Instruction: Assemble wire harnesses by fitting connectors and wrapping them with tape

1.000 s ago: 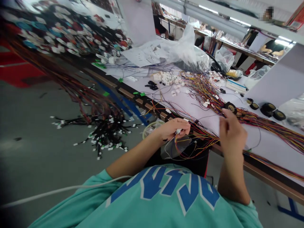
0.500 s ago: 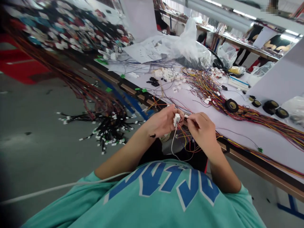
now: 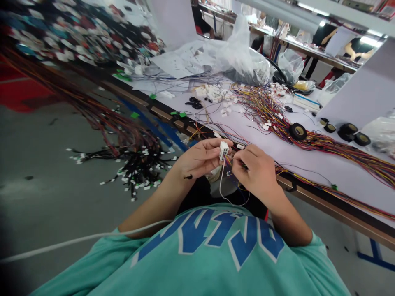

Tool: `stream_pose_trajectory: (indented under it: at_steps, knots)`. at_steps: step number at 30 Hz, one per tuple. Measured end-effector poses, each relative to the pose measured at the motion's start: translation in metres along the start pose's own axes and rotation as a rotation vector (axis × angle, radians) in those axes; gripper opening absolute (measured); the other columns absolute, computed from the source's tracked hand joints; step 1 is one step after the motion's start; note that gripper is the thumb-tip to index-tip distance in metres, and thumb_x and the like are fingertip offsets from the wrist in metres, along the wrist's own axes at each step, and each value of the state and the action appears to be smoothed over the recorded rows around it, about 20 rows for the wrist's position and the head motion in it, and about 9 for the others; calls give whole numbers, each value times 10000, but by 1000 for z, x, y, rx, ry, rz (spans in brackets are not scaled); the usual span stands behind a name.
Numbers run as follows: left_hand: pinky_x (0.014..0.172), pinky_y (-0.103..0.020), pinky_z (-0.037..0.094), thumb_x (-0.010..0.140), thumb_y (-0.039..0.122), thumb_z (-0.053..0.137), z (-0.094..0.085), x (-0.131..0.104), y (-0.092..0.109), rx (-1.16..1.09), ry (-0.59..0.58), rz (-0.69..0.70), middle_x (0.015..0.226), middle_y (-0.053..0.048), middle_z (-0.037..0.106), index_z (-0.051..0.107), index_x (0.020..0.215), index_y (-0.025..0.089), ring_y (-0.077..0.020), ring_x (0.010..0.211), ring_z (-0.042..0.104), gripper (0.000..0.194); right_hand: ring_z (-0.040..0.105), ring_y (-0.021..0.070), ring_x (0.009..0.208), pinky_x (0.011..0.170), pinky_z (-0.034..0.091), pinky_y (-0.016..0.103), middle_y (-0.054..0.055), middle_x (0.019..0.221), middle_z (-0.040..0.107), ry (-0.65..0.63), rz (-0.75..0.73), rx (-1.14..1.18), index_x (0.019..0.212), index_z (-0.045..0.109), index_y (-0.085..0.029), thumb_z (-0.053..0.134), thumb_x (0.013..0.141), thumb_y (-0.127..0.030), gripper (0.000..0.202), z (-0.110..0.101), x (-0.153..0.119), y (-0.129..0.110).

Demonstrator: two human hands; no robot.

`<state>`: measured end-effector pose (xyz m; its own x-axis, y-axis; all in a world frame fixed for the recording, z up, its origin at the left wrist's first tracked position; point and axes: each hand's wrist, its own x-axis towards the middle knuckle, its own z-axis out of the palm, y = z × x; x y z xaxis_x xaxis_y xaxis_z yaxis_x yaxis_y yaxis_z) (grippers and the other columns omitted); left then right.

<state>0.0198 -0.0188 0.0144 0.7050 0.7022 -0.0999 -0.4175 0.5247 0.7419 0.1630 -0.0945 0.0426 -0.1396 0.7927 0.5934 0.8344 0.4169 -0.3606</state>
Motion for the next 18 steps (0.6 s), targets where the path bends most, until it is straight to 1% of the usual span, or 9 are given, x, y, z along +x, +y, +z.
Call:
stream_pose_trajectory:
  at_steps: [4, 7, 10, 14, 18]
  knots:
    - [569, -194, 489, 598, 89, 681, 0, -1, -1, 17, 0, -3, 678, -15, 637, 685, 778, 115, -79, 570, 578, 182, 472, 118, 574, 527, 358, 246, 8, 601, 514, -8, -1, -33, 584, 545, -199, 438, 753, -131, 211, 0, 0, -2]
    - [568, -189, 478, 554, 137, 748, 0, -1, -3, 25, -26, 26, 690, -11, 644, 695, 784, 128, -83, 593, 579, 236, 455, 109, 562, 515, 334, 237, 4, 597, 502, -22, 20, -55, 584, 543, -195, 434, 741, -125, 204, 0, -1, -2]
    - [588, -178, 458, 529, 194, 792, 0, -1, -4, 59, -66, 130, 699, -9, 653, 708, 791, 141, -77, 619, 577, 280, 446, 105, 556, 518, 325, 235, 2, 589, 490, -30, 42, -44, 580, 532, -187, 433, 730, -121, 192, -1, -1, -3]
    - [624, -176, 442, 556, 251, 790, 1, -2, -5, 175, -36, 276, 732, -8, 674, 722, 787, 169, -68, 635, 569, 254, 417, 97, 536, 506, 307, 228, -8, 561, 454, -35, 61, -12, 555, 492, -183, 427, 708, -105, 183, 0, 0, -3]
    - [640, -186, 454, 571, 238, 781, 1, -4, -8, 238, -47, 303, 751, -6, 688, 727, 800, 193, -76, 650, 582, 240, 386, 93, 523, 499, 293, 227, -16, 547, 422, -23, 86, 24, 535, 452, -186, 438, 701, -110, 183, 5, 1, -4]
